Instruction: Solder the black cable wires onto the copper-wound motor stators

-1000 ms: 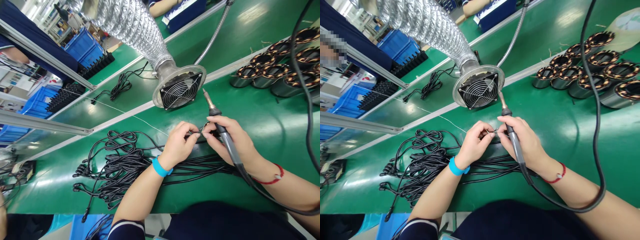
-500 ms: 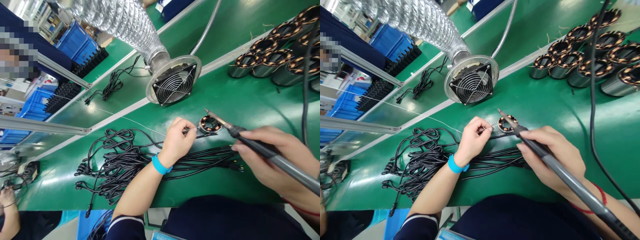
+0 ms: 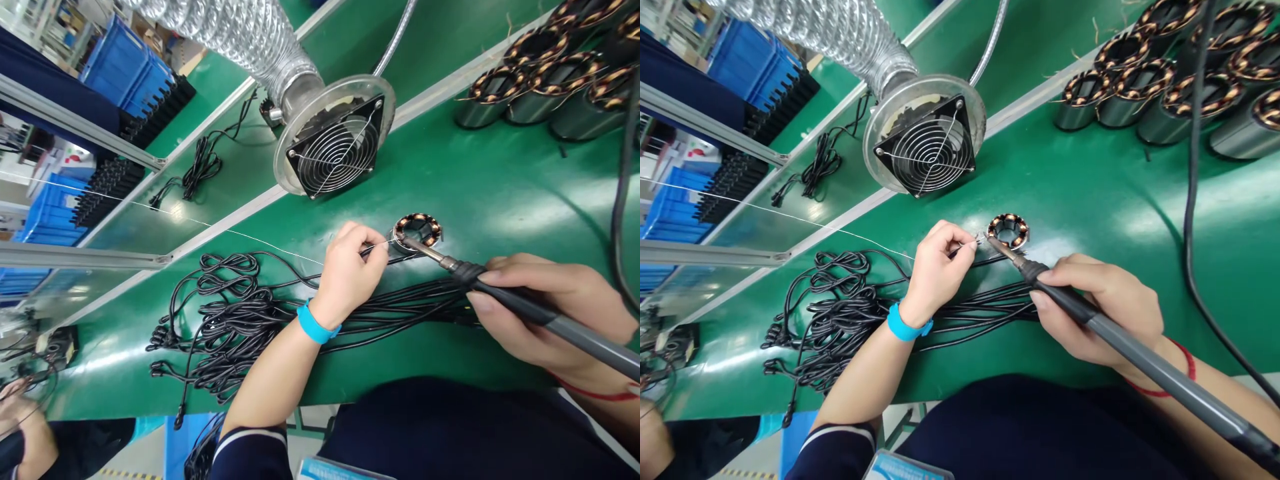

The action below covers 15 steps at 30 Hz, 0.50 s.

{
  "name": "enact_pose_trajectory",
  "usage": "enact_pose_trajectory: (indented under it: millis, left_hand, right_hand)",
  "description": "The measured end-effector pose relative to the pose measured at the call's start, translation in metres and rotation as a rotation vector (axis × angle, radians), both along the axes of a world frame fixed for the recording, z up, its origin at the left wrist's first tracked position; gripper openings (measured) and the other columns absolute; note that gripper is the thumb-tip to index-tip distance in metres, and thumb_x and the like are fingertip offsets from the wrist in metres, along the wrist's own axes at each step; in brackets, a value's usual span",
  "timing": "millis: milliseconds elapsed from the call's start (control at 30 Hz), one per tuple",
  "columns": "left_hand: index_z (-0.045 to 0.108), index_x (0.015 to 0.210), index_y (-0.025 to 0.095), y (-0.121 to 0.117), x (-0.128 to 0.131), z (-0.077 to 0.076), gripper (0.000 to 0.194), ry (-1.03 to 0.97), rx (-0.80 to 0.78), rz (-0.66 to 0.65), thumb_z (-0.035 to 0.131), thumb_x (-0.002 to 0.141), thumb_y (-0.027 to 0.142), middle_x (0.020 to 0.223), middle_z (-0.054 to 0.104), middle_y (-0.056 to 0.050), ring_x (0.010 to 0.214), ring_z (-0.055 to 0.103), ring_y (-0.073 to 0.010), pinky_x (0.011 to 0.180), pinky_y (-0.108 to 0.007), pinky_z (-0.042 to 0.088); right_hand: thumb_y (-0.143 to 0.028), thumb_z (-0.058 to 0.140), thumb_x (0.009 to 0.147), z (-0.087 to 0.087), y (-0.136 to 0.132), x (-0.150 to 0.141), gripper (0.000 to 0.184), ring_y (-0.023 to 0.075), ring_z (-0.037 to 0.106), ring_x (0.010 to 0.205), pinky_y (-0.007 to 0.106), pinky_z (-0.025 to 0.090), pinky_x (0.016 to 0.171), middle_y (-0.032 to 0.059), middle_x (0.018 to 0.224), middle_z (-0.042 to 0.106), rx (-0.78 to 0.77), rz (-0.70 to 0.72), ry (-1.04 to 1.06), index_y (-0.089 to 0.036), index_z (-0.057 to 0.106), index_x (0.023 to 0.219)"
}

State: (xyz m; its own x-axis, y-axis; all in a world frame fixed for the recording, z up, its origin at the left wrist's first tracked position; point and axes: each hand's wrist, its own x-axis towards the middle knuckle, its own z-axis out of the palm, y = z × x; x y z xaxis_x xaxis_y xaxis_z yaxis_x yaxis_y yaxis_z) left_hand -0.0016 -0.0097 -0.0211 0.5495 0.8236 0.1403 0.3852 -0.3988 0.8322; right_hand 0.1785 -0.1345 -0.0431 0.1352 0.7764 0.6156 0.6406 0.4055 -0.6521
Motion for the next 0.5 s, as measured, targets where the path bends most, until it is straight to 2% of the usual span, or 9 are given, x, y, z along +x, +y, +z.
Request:
enact_pose_trajectory:
  millis: [200,500]
  left_hand:
    - [0.058,0.071,0.018,0.0,0.001,0.002,0.019,0.026,-0.006,-0.004,0.062,0.083,0.004,0.076,0.058,0.001,0.074,0.055,-0.0126,0.071,-0.027,0.045]
    - [0.057,0.072,0.019,0.0,0.002,0.003,0.019,0.026,-0.021,-0.004,0.062,0.084,0.005,0.076,0.059,0.001,0.075,0.055,-0.0127,0.071,-0.027,0.046]
  right_hand:
    - [-0.022,0.063,0.092,0.007,0.003,-0.003,0.009,0.0109,0.061,0.049,0.018,0.048,0.044,-0.0043,0.061,0.055,-0.002,0.045,-0.01,-0.025,0.055,0.095]
    - [-0.023,0.061,0.095,0.012,0.006,-0.008,0.006,0.0096,0.059,0.048,0.017,0.048,0.044,-0.0025,0.064,0.059,0.002,0.053,-0.055,-0.024,0.055,0.092]
